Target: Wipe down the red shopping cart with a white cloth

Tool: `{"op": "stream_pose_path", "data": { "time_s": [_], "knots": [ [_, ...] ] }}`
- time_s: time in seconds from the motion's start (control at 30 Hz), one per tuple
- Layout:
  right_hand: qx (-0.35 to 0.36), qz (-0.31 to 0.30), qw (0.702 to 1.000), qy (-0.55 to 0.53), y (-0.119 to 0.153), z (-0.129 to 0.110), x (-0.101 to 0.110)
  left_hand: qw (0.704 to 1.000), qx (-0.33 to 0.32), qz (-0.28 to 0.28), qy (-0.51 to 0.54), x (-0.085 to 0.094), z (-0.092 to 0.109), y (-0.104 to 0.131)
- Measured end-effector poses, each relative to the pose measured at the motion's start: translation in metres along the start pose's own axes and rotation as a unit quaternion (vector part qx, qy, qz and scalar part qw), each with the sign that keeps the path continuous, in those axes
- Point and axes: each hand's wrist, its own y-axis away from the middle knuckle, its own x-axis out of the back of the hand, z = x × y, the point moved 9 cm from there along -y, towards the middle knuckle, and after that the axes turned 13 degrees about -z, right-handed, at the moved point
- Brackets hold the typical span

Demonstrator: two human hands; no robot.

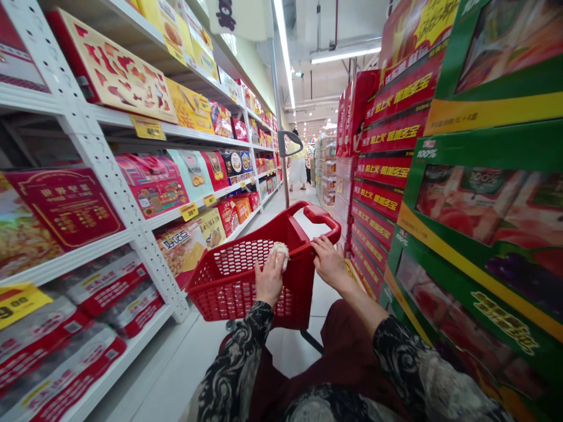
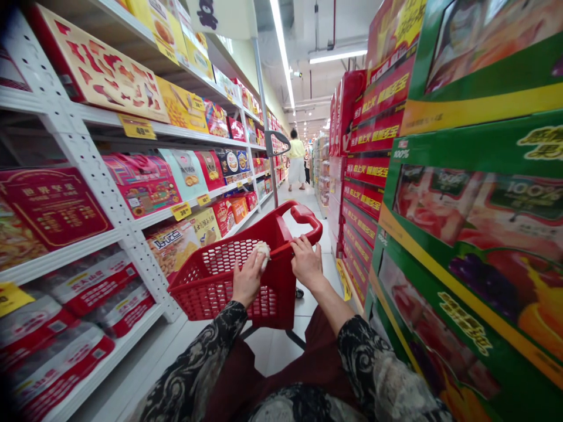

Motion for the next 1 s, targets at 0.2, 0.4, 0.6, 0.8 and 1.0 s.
{"op": "stream_pose_path", "data": {
  "time_s": [0.2, 0.4, 0.6, 0.8, 1.0],
  "knots": [
    [0.002, 0.005, 1.000, -0.004, 0.001, 0.001, -0.001, 0.996, 0.088, -0.009, -0.007, -0.012, -0.060, 0.014],
    [0.000, 0.004, 1.000, 0.000, 0.000, 0.000, -0.001, 0.999, 0.047, -0.012, 0.015, -0.002, -0.021, 0.004],
    [-0.001, -0.004, 1.000, 0.012, -0.002, -0.003, 0.002, 0.994, 0.034, -0.036, 0.100, 0.002, -0.007, -0.012],
    [-0.001, 0.001, 1.000, 0.005, -0.001, -0.002, 0.003, 0.994, 0.033, -0.038, 0.098, -0.006, -0.009, -0.015],
    [0.002, 0.013, 1.000, 0.013, 0.001, 0.007, 0.009, 0.997, 0.024, -0.030, 0.072, -0.007, 0.008, -0.014]
  ]
}}
